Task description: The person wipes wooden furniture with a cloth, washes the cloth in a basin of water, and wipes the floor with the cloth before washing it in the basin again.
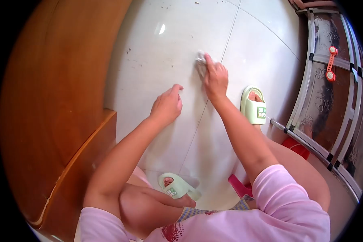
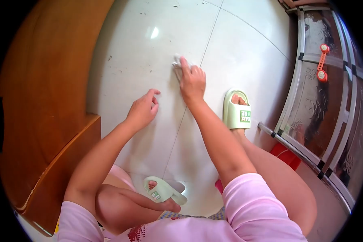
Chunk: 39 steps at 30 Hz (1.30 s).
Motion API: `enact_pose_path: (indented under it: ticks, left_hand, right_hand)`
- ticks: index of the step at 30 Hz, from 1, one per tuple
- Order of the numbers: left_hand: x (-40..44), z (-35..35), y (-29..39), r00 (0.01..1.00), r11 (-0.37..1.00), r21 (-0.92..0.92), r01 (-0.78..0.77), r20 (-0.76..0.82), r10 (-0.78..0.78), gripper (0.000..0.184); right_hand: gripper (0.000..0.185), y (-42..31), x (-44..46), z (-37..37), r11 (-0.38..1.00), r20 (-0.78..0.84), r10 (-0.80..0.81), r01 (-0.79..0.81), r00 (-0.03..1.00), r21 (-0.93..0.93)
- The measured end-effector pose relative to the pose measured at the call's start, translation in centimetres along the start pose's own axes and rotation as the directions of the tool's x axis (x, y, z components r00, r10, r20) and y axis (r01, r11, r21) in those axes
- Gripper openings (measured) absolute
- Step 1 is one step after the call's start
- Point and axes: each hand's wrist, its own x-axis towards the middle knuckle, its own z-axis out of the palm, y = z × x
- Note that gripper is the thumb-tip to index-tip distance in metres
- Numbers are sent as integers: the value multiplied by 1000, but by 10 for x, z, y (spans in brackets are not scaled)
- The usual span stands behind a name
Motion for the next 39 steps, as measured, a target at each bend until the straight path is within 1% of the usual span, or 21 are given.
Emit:
enact_pose_path:
  ticks: [1, 4, 5, 6, 8, 12, 14, 16, 17, 19, 20, 22, 23, 26, 28, 32, 33, 34, 36, 37, 39]
  left_hand:
    - [-4, -1, 1, 1000, 1000, 2, 0, -5, 0, 34]
    - [-18, 3, 7, 999, 1000, 2, -13, 38, 13, 33]
    - [-19, 10, 5, 996, 1000, -6, -17, 87, 17, 32]
    - [-21, 18, 2, 990, 1000, -15, -17, 140, 19, 31]
    - [-24, 30, 2, 988, 998, 27, -52, 147, 48, 29]
    - [-21, 32, 14, 984, 998, -38, -40, 172, 46, 30]
    - [-13, 27, 16, 995, 998, -59, 18, 102, -12, 30]
    - [-11, 23, 18, 996, 998, -64, 4, 84, 1, 29]
    - [-10, 21, 19, 997, 997, -76, 1, 72, 5, 29]
    - [-11, 17, 20, 997, 997, -74, 4, 77, 2, 29]
    - [-11, 16, 20, 996, 998, -68, 3, 91, 3, 29]
    - [-12, 17, 17, 995, 997, -70, 16, 97, -9, 28]
    - [-12, 17, 15, 994, 997, -71, 25, 110, -17, 28]
    - [-16, 15, 14, 992, 996, -88, 31, 121, -21, 26]
    - [-15, 16, 8, 994, 996, -89, 29, 111, -19, 26]
    - [-10, 6, 8, 988, 995, -79, 66, 143, -54, 26]
    - [-11, 5, 8, 989, 994, -81, 67, 139, -55, 26]
    - [-11, 5, 7, 989, 995, -75, 60, 143, -49, 26]
    - [-10, 0, 6, 991, 997, -62, 48, 126, -40, 25]
    - [-13, 0, 4, 996, 996, -87, 27, 86, -20, 23]
    - [-22, -4, 3, 999, 994, -111, 15, 35, -11, 21]
  right_hand:
    - [57, -5, -6, -10, 997, -96, 39, -33, 995, 64]
    - [58, -16, -66, -30, 997, 11, 68, -68, 998, 39]
    - [58, -16, -89, -29, 1000, 70, 2, -2, 998, 3]
    - [58, -18, -103, -29, 1000, 143, 27, -26, 989, -12]
    - [58, -6, -118, -18, 995, 195, 93, -82, 976, -61]
    - [55, 0, -65, 7, 992, 105, 110, -103, 988, -67]
    - [49, -2, -4, 14, 988, 142, 152, -151, 978, -17]
    - [45, 0, 5, 14, 987, 39, 156, -157, 987, 20]
    - [45, 2, 1, 10, 989, 38, 148, -149, 988, 20]
    - [42, 12, -20, 6, 908, -76, 418, -413, 905, 65]
    - [42, 21, -26, 5, 911, -74, 412, -408, 908, 68]
    - [45, 32, -31, 4, 797, -46, 601, -602, 798, -34]
    - [48, 37, -29, 10, 797, 18, 594, -586, 804, -146]
    - [48, 30, -5, 27, 787, -34, 592, -587, 805, -190]
    - [48, 16, 12, 34, 774, -12, 605, -592, 796, -224]
    - [46, -19, 36, 55, 915, 1, 354, -346, 935, -206]
    - [46, -34, 39, 50, 928, 97, 334, -309, 937, -208]
    - [44, -42, 36, 55, 960, 180, 244, -211, 953, -184]
    - [42, -53, 28, 53, 999, 205, 6, -13, 979, 34]
    - [40, -51, 29, 47, 998, 114, 51, -55, 992, 33]
    - [41, -22, 33, 42, 946, -92, 267, -243, 959, 214]
